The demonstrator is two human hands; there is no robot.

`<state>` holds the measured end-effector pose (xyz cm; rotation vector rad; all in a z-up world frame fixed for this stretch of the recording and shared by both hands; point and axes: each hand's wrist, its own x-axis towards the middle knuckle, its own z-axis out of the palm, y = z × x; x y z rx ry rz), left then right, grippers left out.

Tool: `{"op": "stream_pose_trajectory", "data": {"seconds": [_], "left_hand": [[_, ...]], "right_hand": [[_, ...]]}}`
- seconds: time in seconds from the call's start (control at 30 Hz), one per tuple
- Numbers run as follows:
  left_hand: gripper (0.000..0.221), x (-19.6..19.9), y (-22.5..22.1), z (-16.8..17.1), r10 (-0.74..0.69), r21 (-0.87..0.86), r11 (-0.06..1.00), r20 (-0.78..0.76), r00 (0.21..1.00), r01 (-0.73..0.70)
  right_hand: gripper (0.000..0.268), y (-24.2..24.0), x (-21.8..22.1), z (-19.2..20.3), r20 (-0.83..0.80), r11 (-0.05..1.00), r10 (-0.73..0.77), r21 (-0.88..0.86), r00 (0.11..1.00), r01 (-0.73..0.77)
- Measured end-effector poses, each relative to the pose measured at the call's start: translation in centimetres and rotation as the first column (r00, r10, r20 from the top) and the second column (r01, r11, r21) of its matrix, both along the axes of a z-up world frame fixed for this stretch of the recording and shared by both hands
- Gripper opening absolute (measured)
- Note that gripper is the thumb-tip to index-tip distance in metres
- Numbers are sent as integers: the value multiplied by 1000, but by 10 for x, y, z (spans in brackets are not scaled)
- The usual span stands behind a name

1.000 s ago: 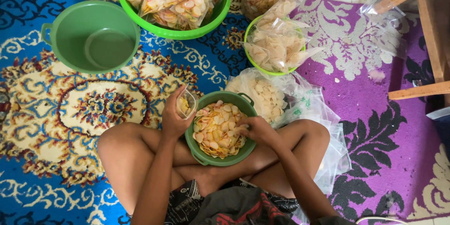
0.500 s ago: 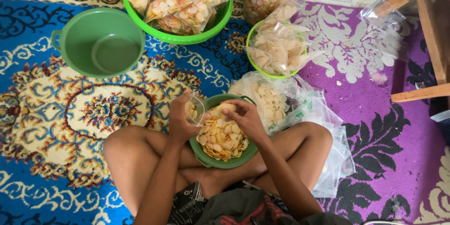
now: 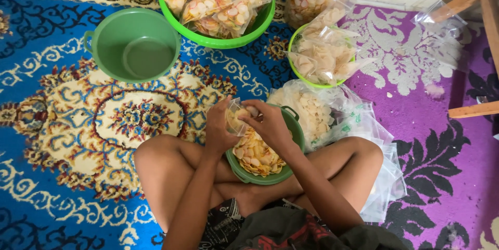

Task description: Manually filling small plastic bags with crackers from a bowl while sitting on the floor.

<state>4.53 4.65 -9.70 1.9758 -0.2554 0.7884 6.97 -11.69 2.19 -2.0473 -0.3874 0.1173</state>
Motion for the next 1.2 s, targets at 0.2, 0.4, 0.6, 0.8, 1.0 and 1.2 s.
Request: {"op": "stream_pose_trajectory", "data": {"seconds": [0.2, 0.4, 0.6, 0.8, 1.0, 1.2], "left_hand": [[92, -3, -1, 8, -46, -79, 996, -68, 997, 41], [95, -1, 0, -6, -54, -95, 994, -83, 995, 46], [100, -1, 0, 1, -26, -161, 987, -141, 990, 3], [90, 7, 0, -20, 75, -63, 995, -77, 994, -80], [88, 8, -4, -19, 90, -61, 994, -57, 994, -94], [85, 11, -6, -20, 102, -36, 994, -59, 993, -105]], "right_hand": [[22, 5, 1, 13, 96, 994, 23, -113, 995, -12], [11, 1, -2, 43, 97, 955, 280, -128, 955, -267], [13, -45, 6, -10, 100, 998, -5, -68, 995, 12], [32, -75, -12, -77, -428, 818, 83, -487, 900, -307], [50, -62, -33, -99, -380, 899, 41, -389, 924, -200], [37, -58, -43, -112, -336, 904, 42, -389, 941, -180]]}}
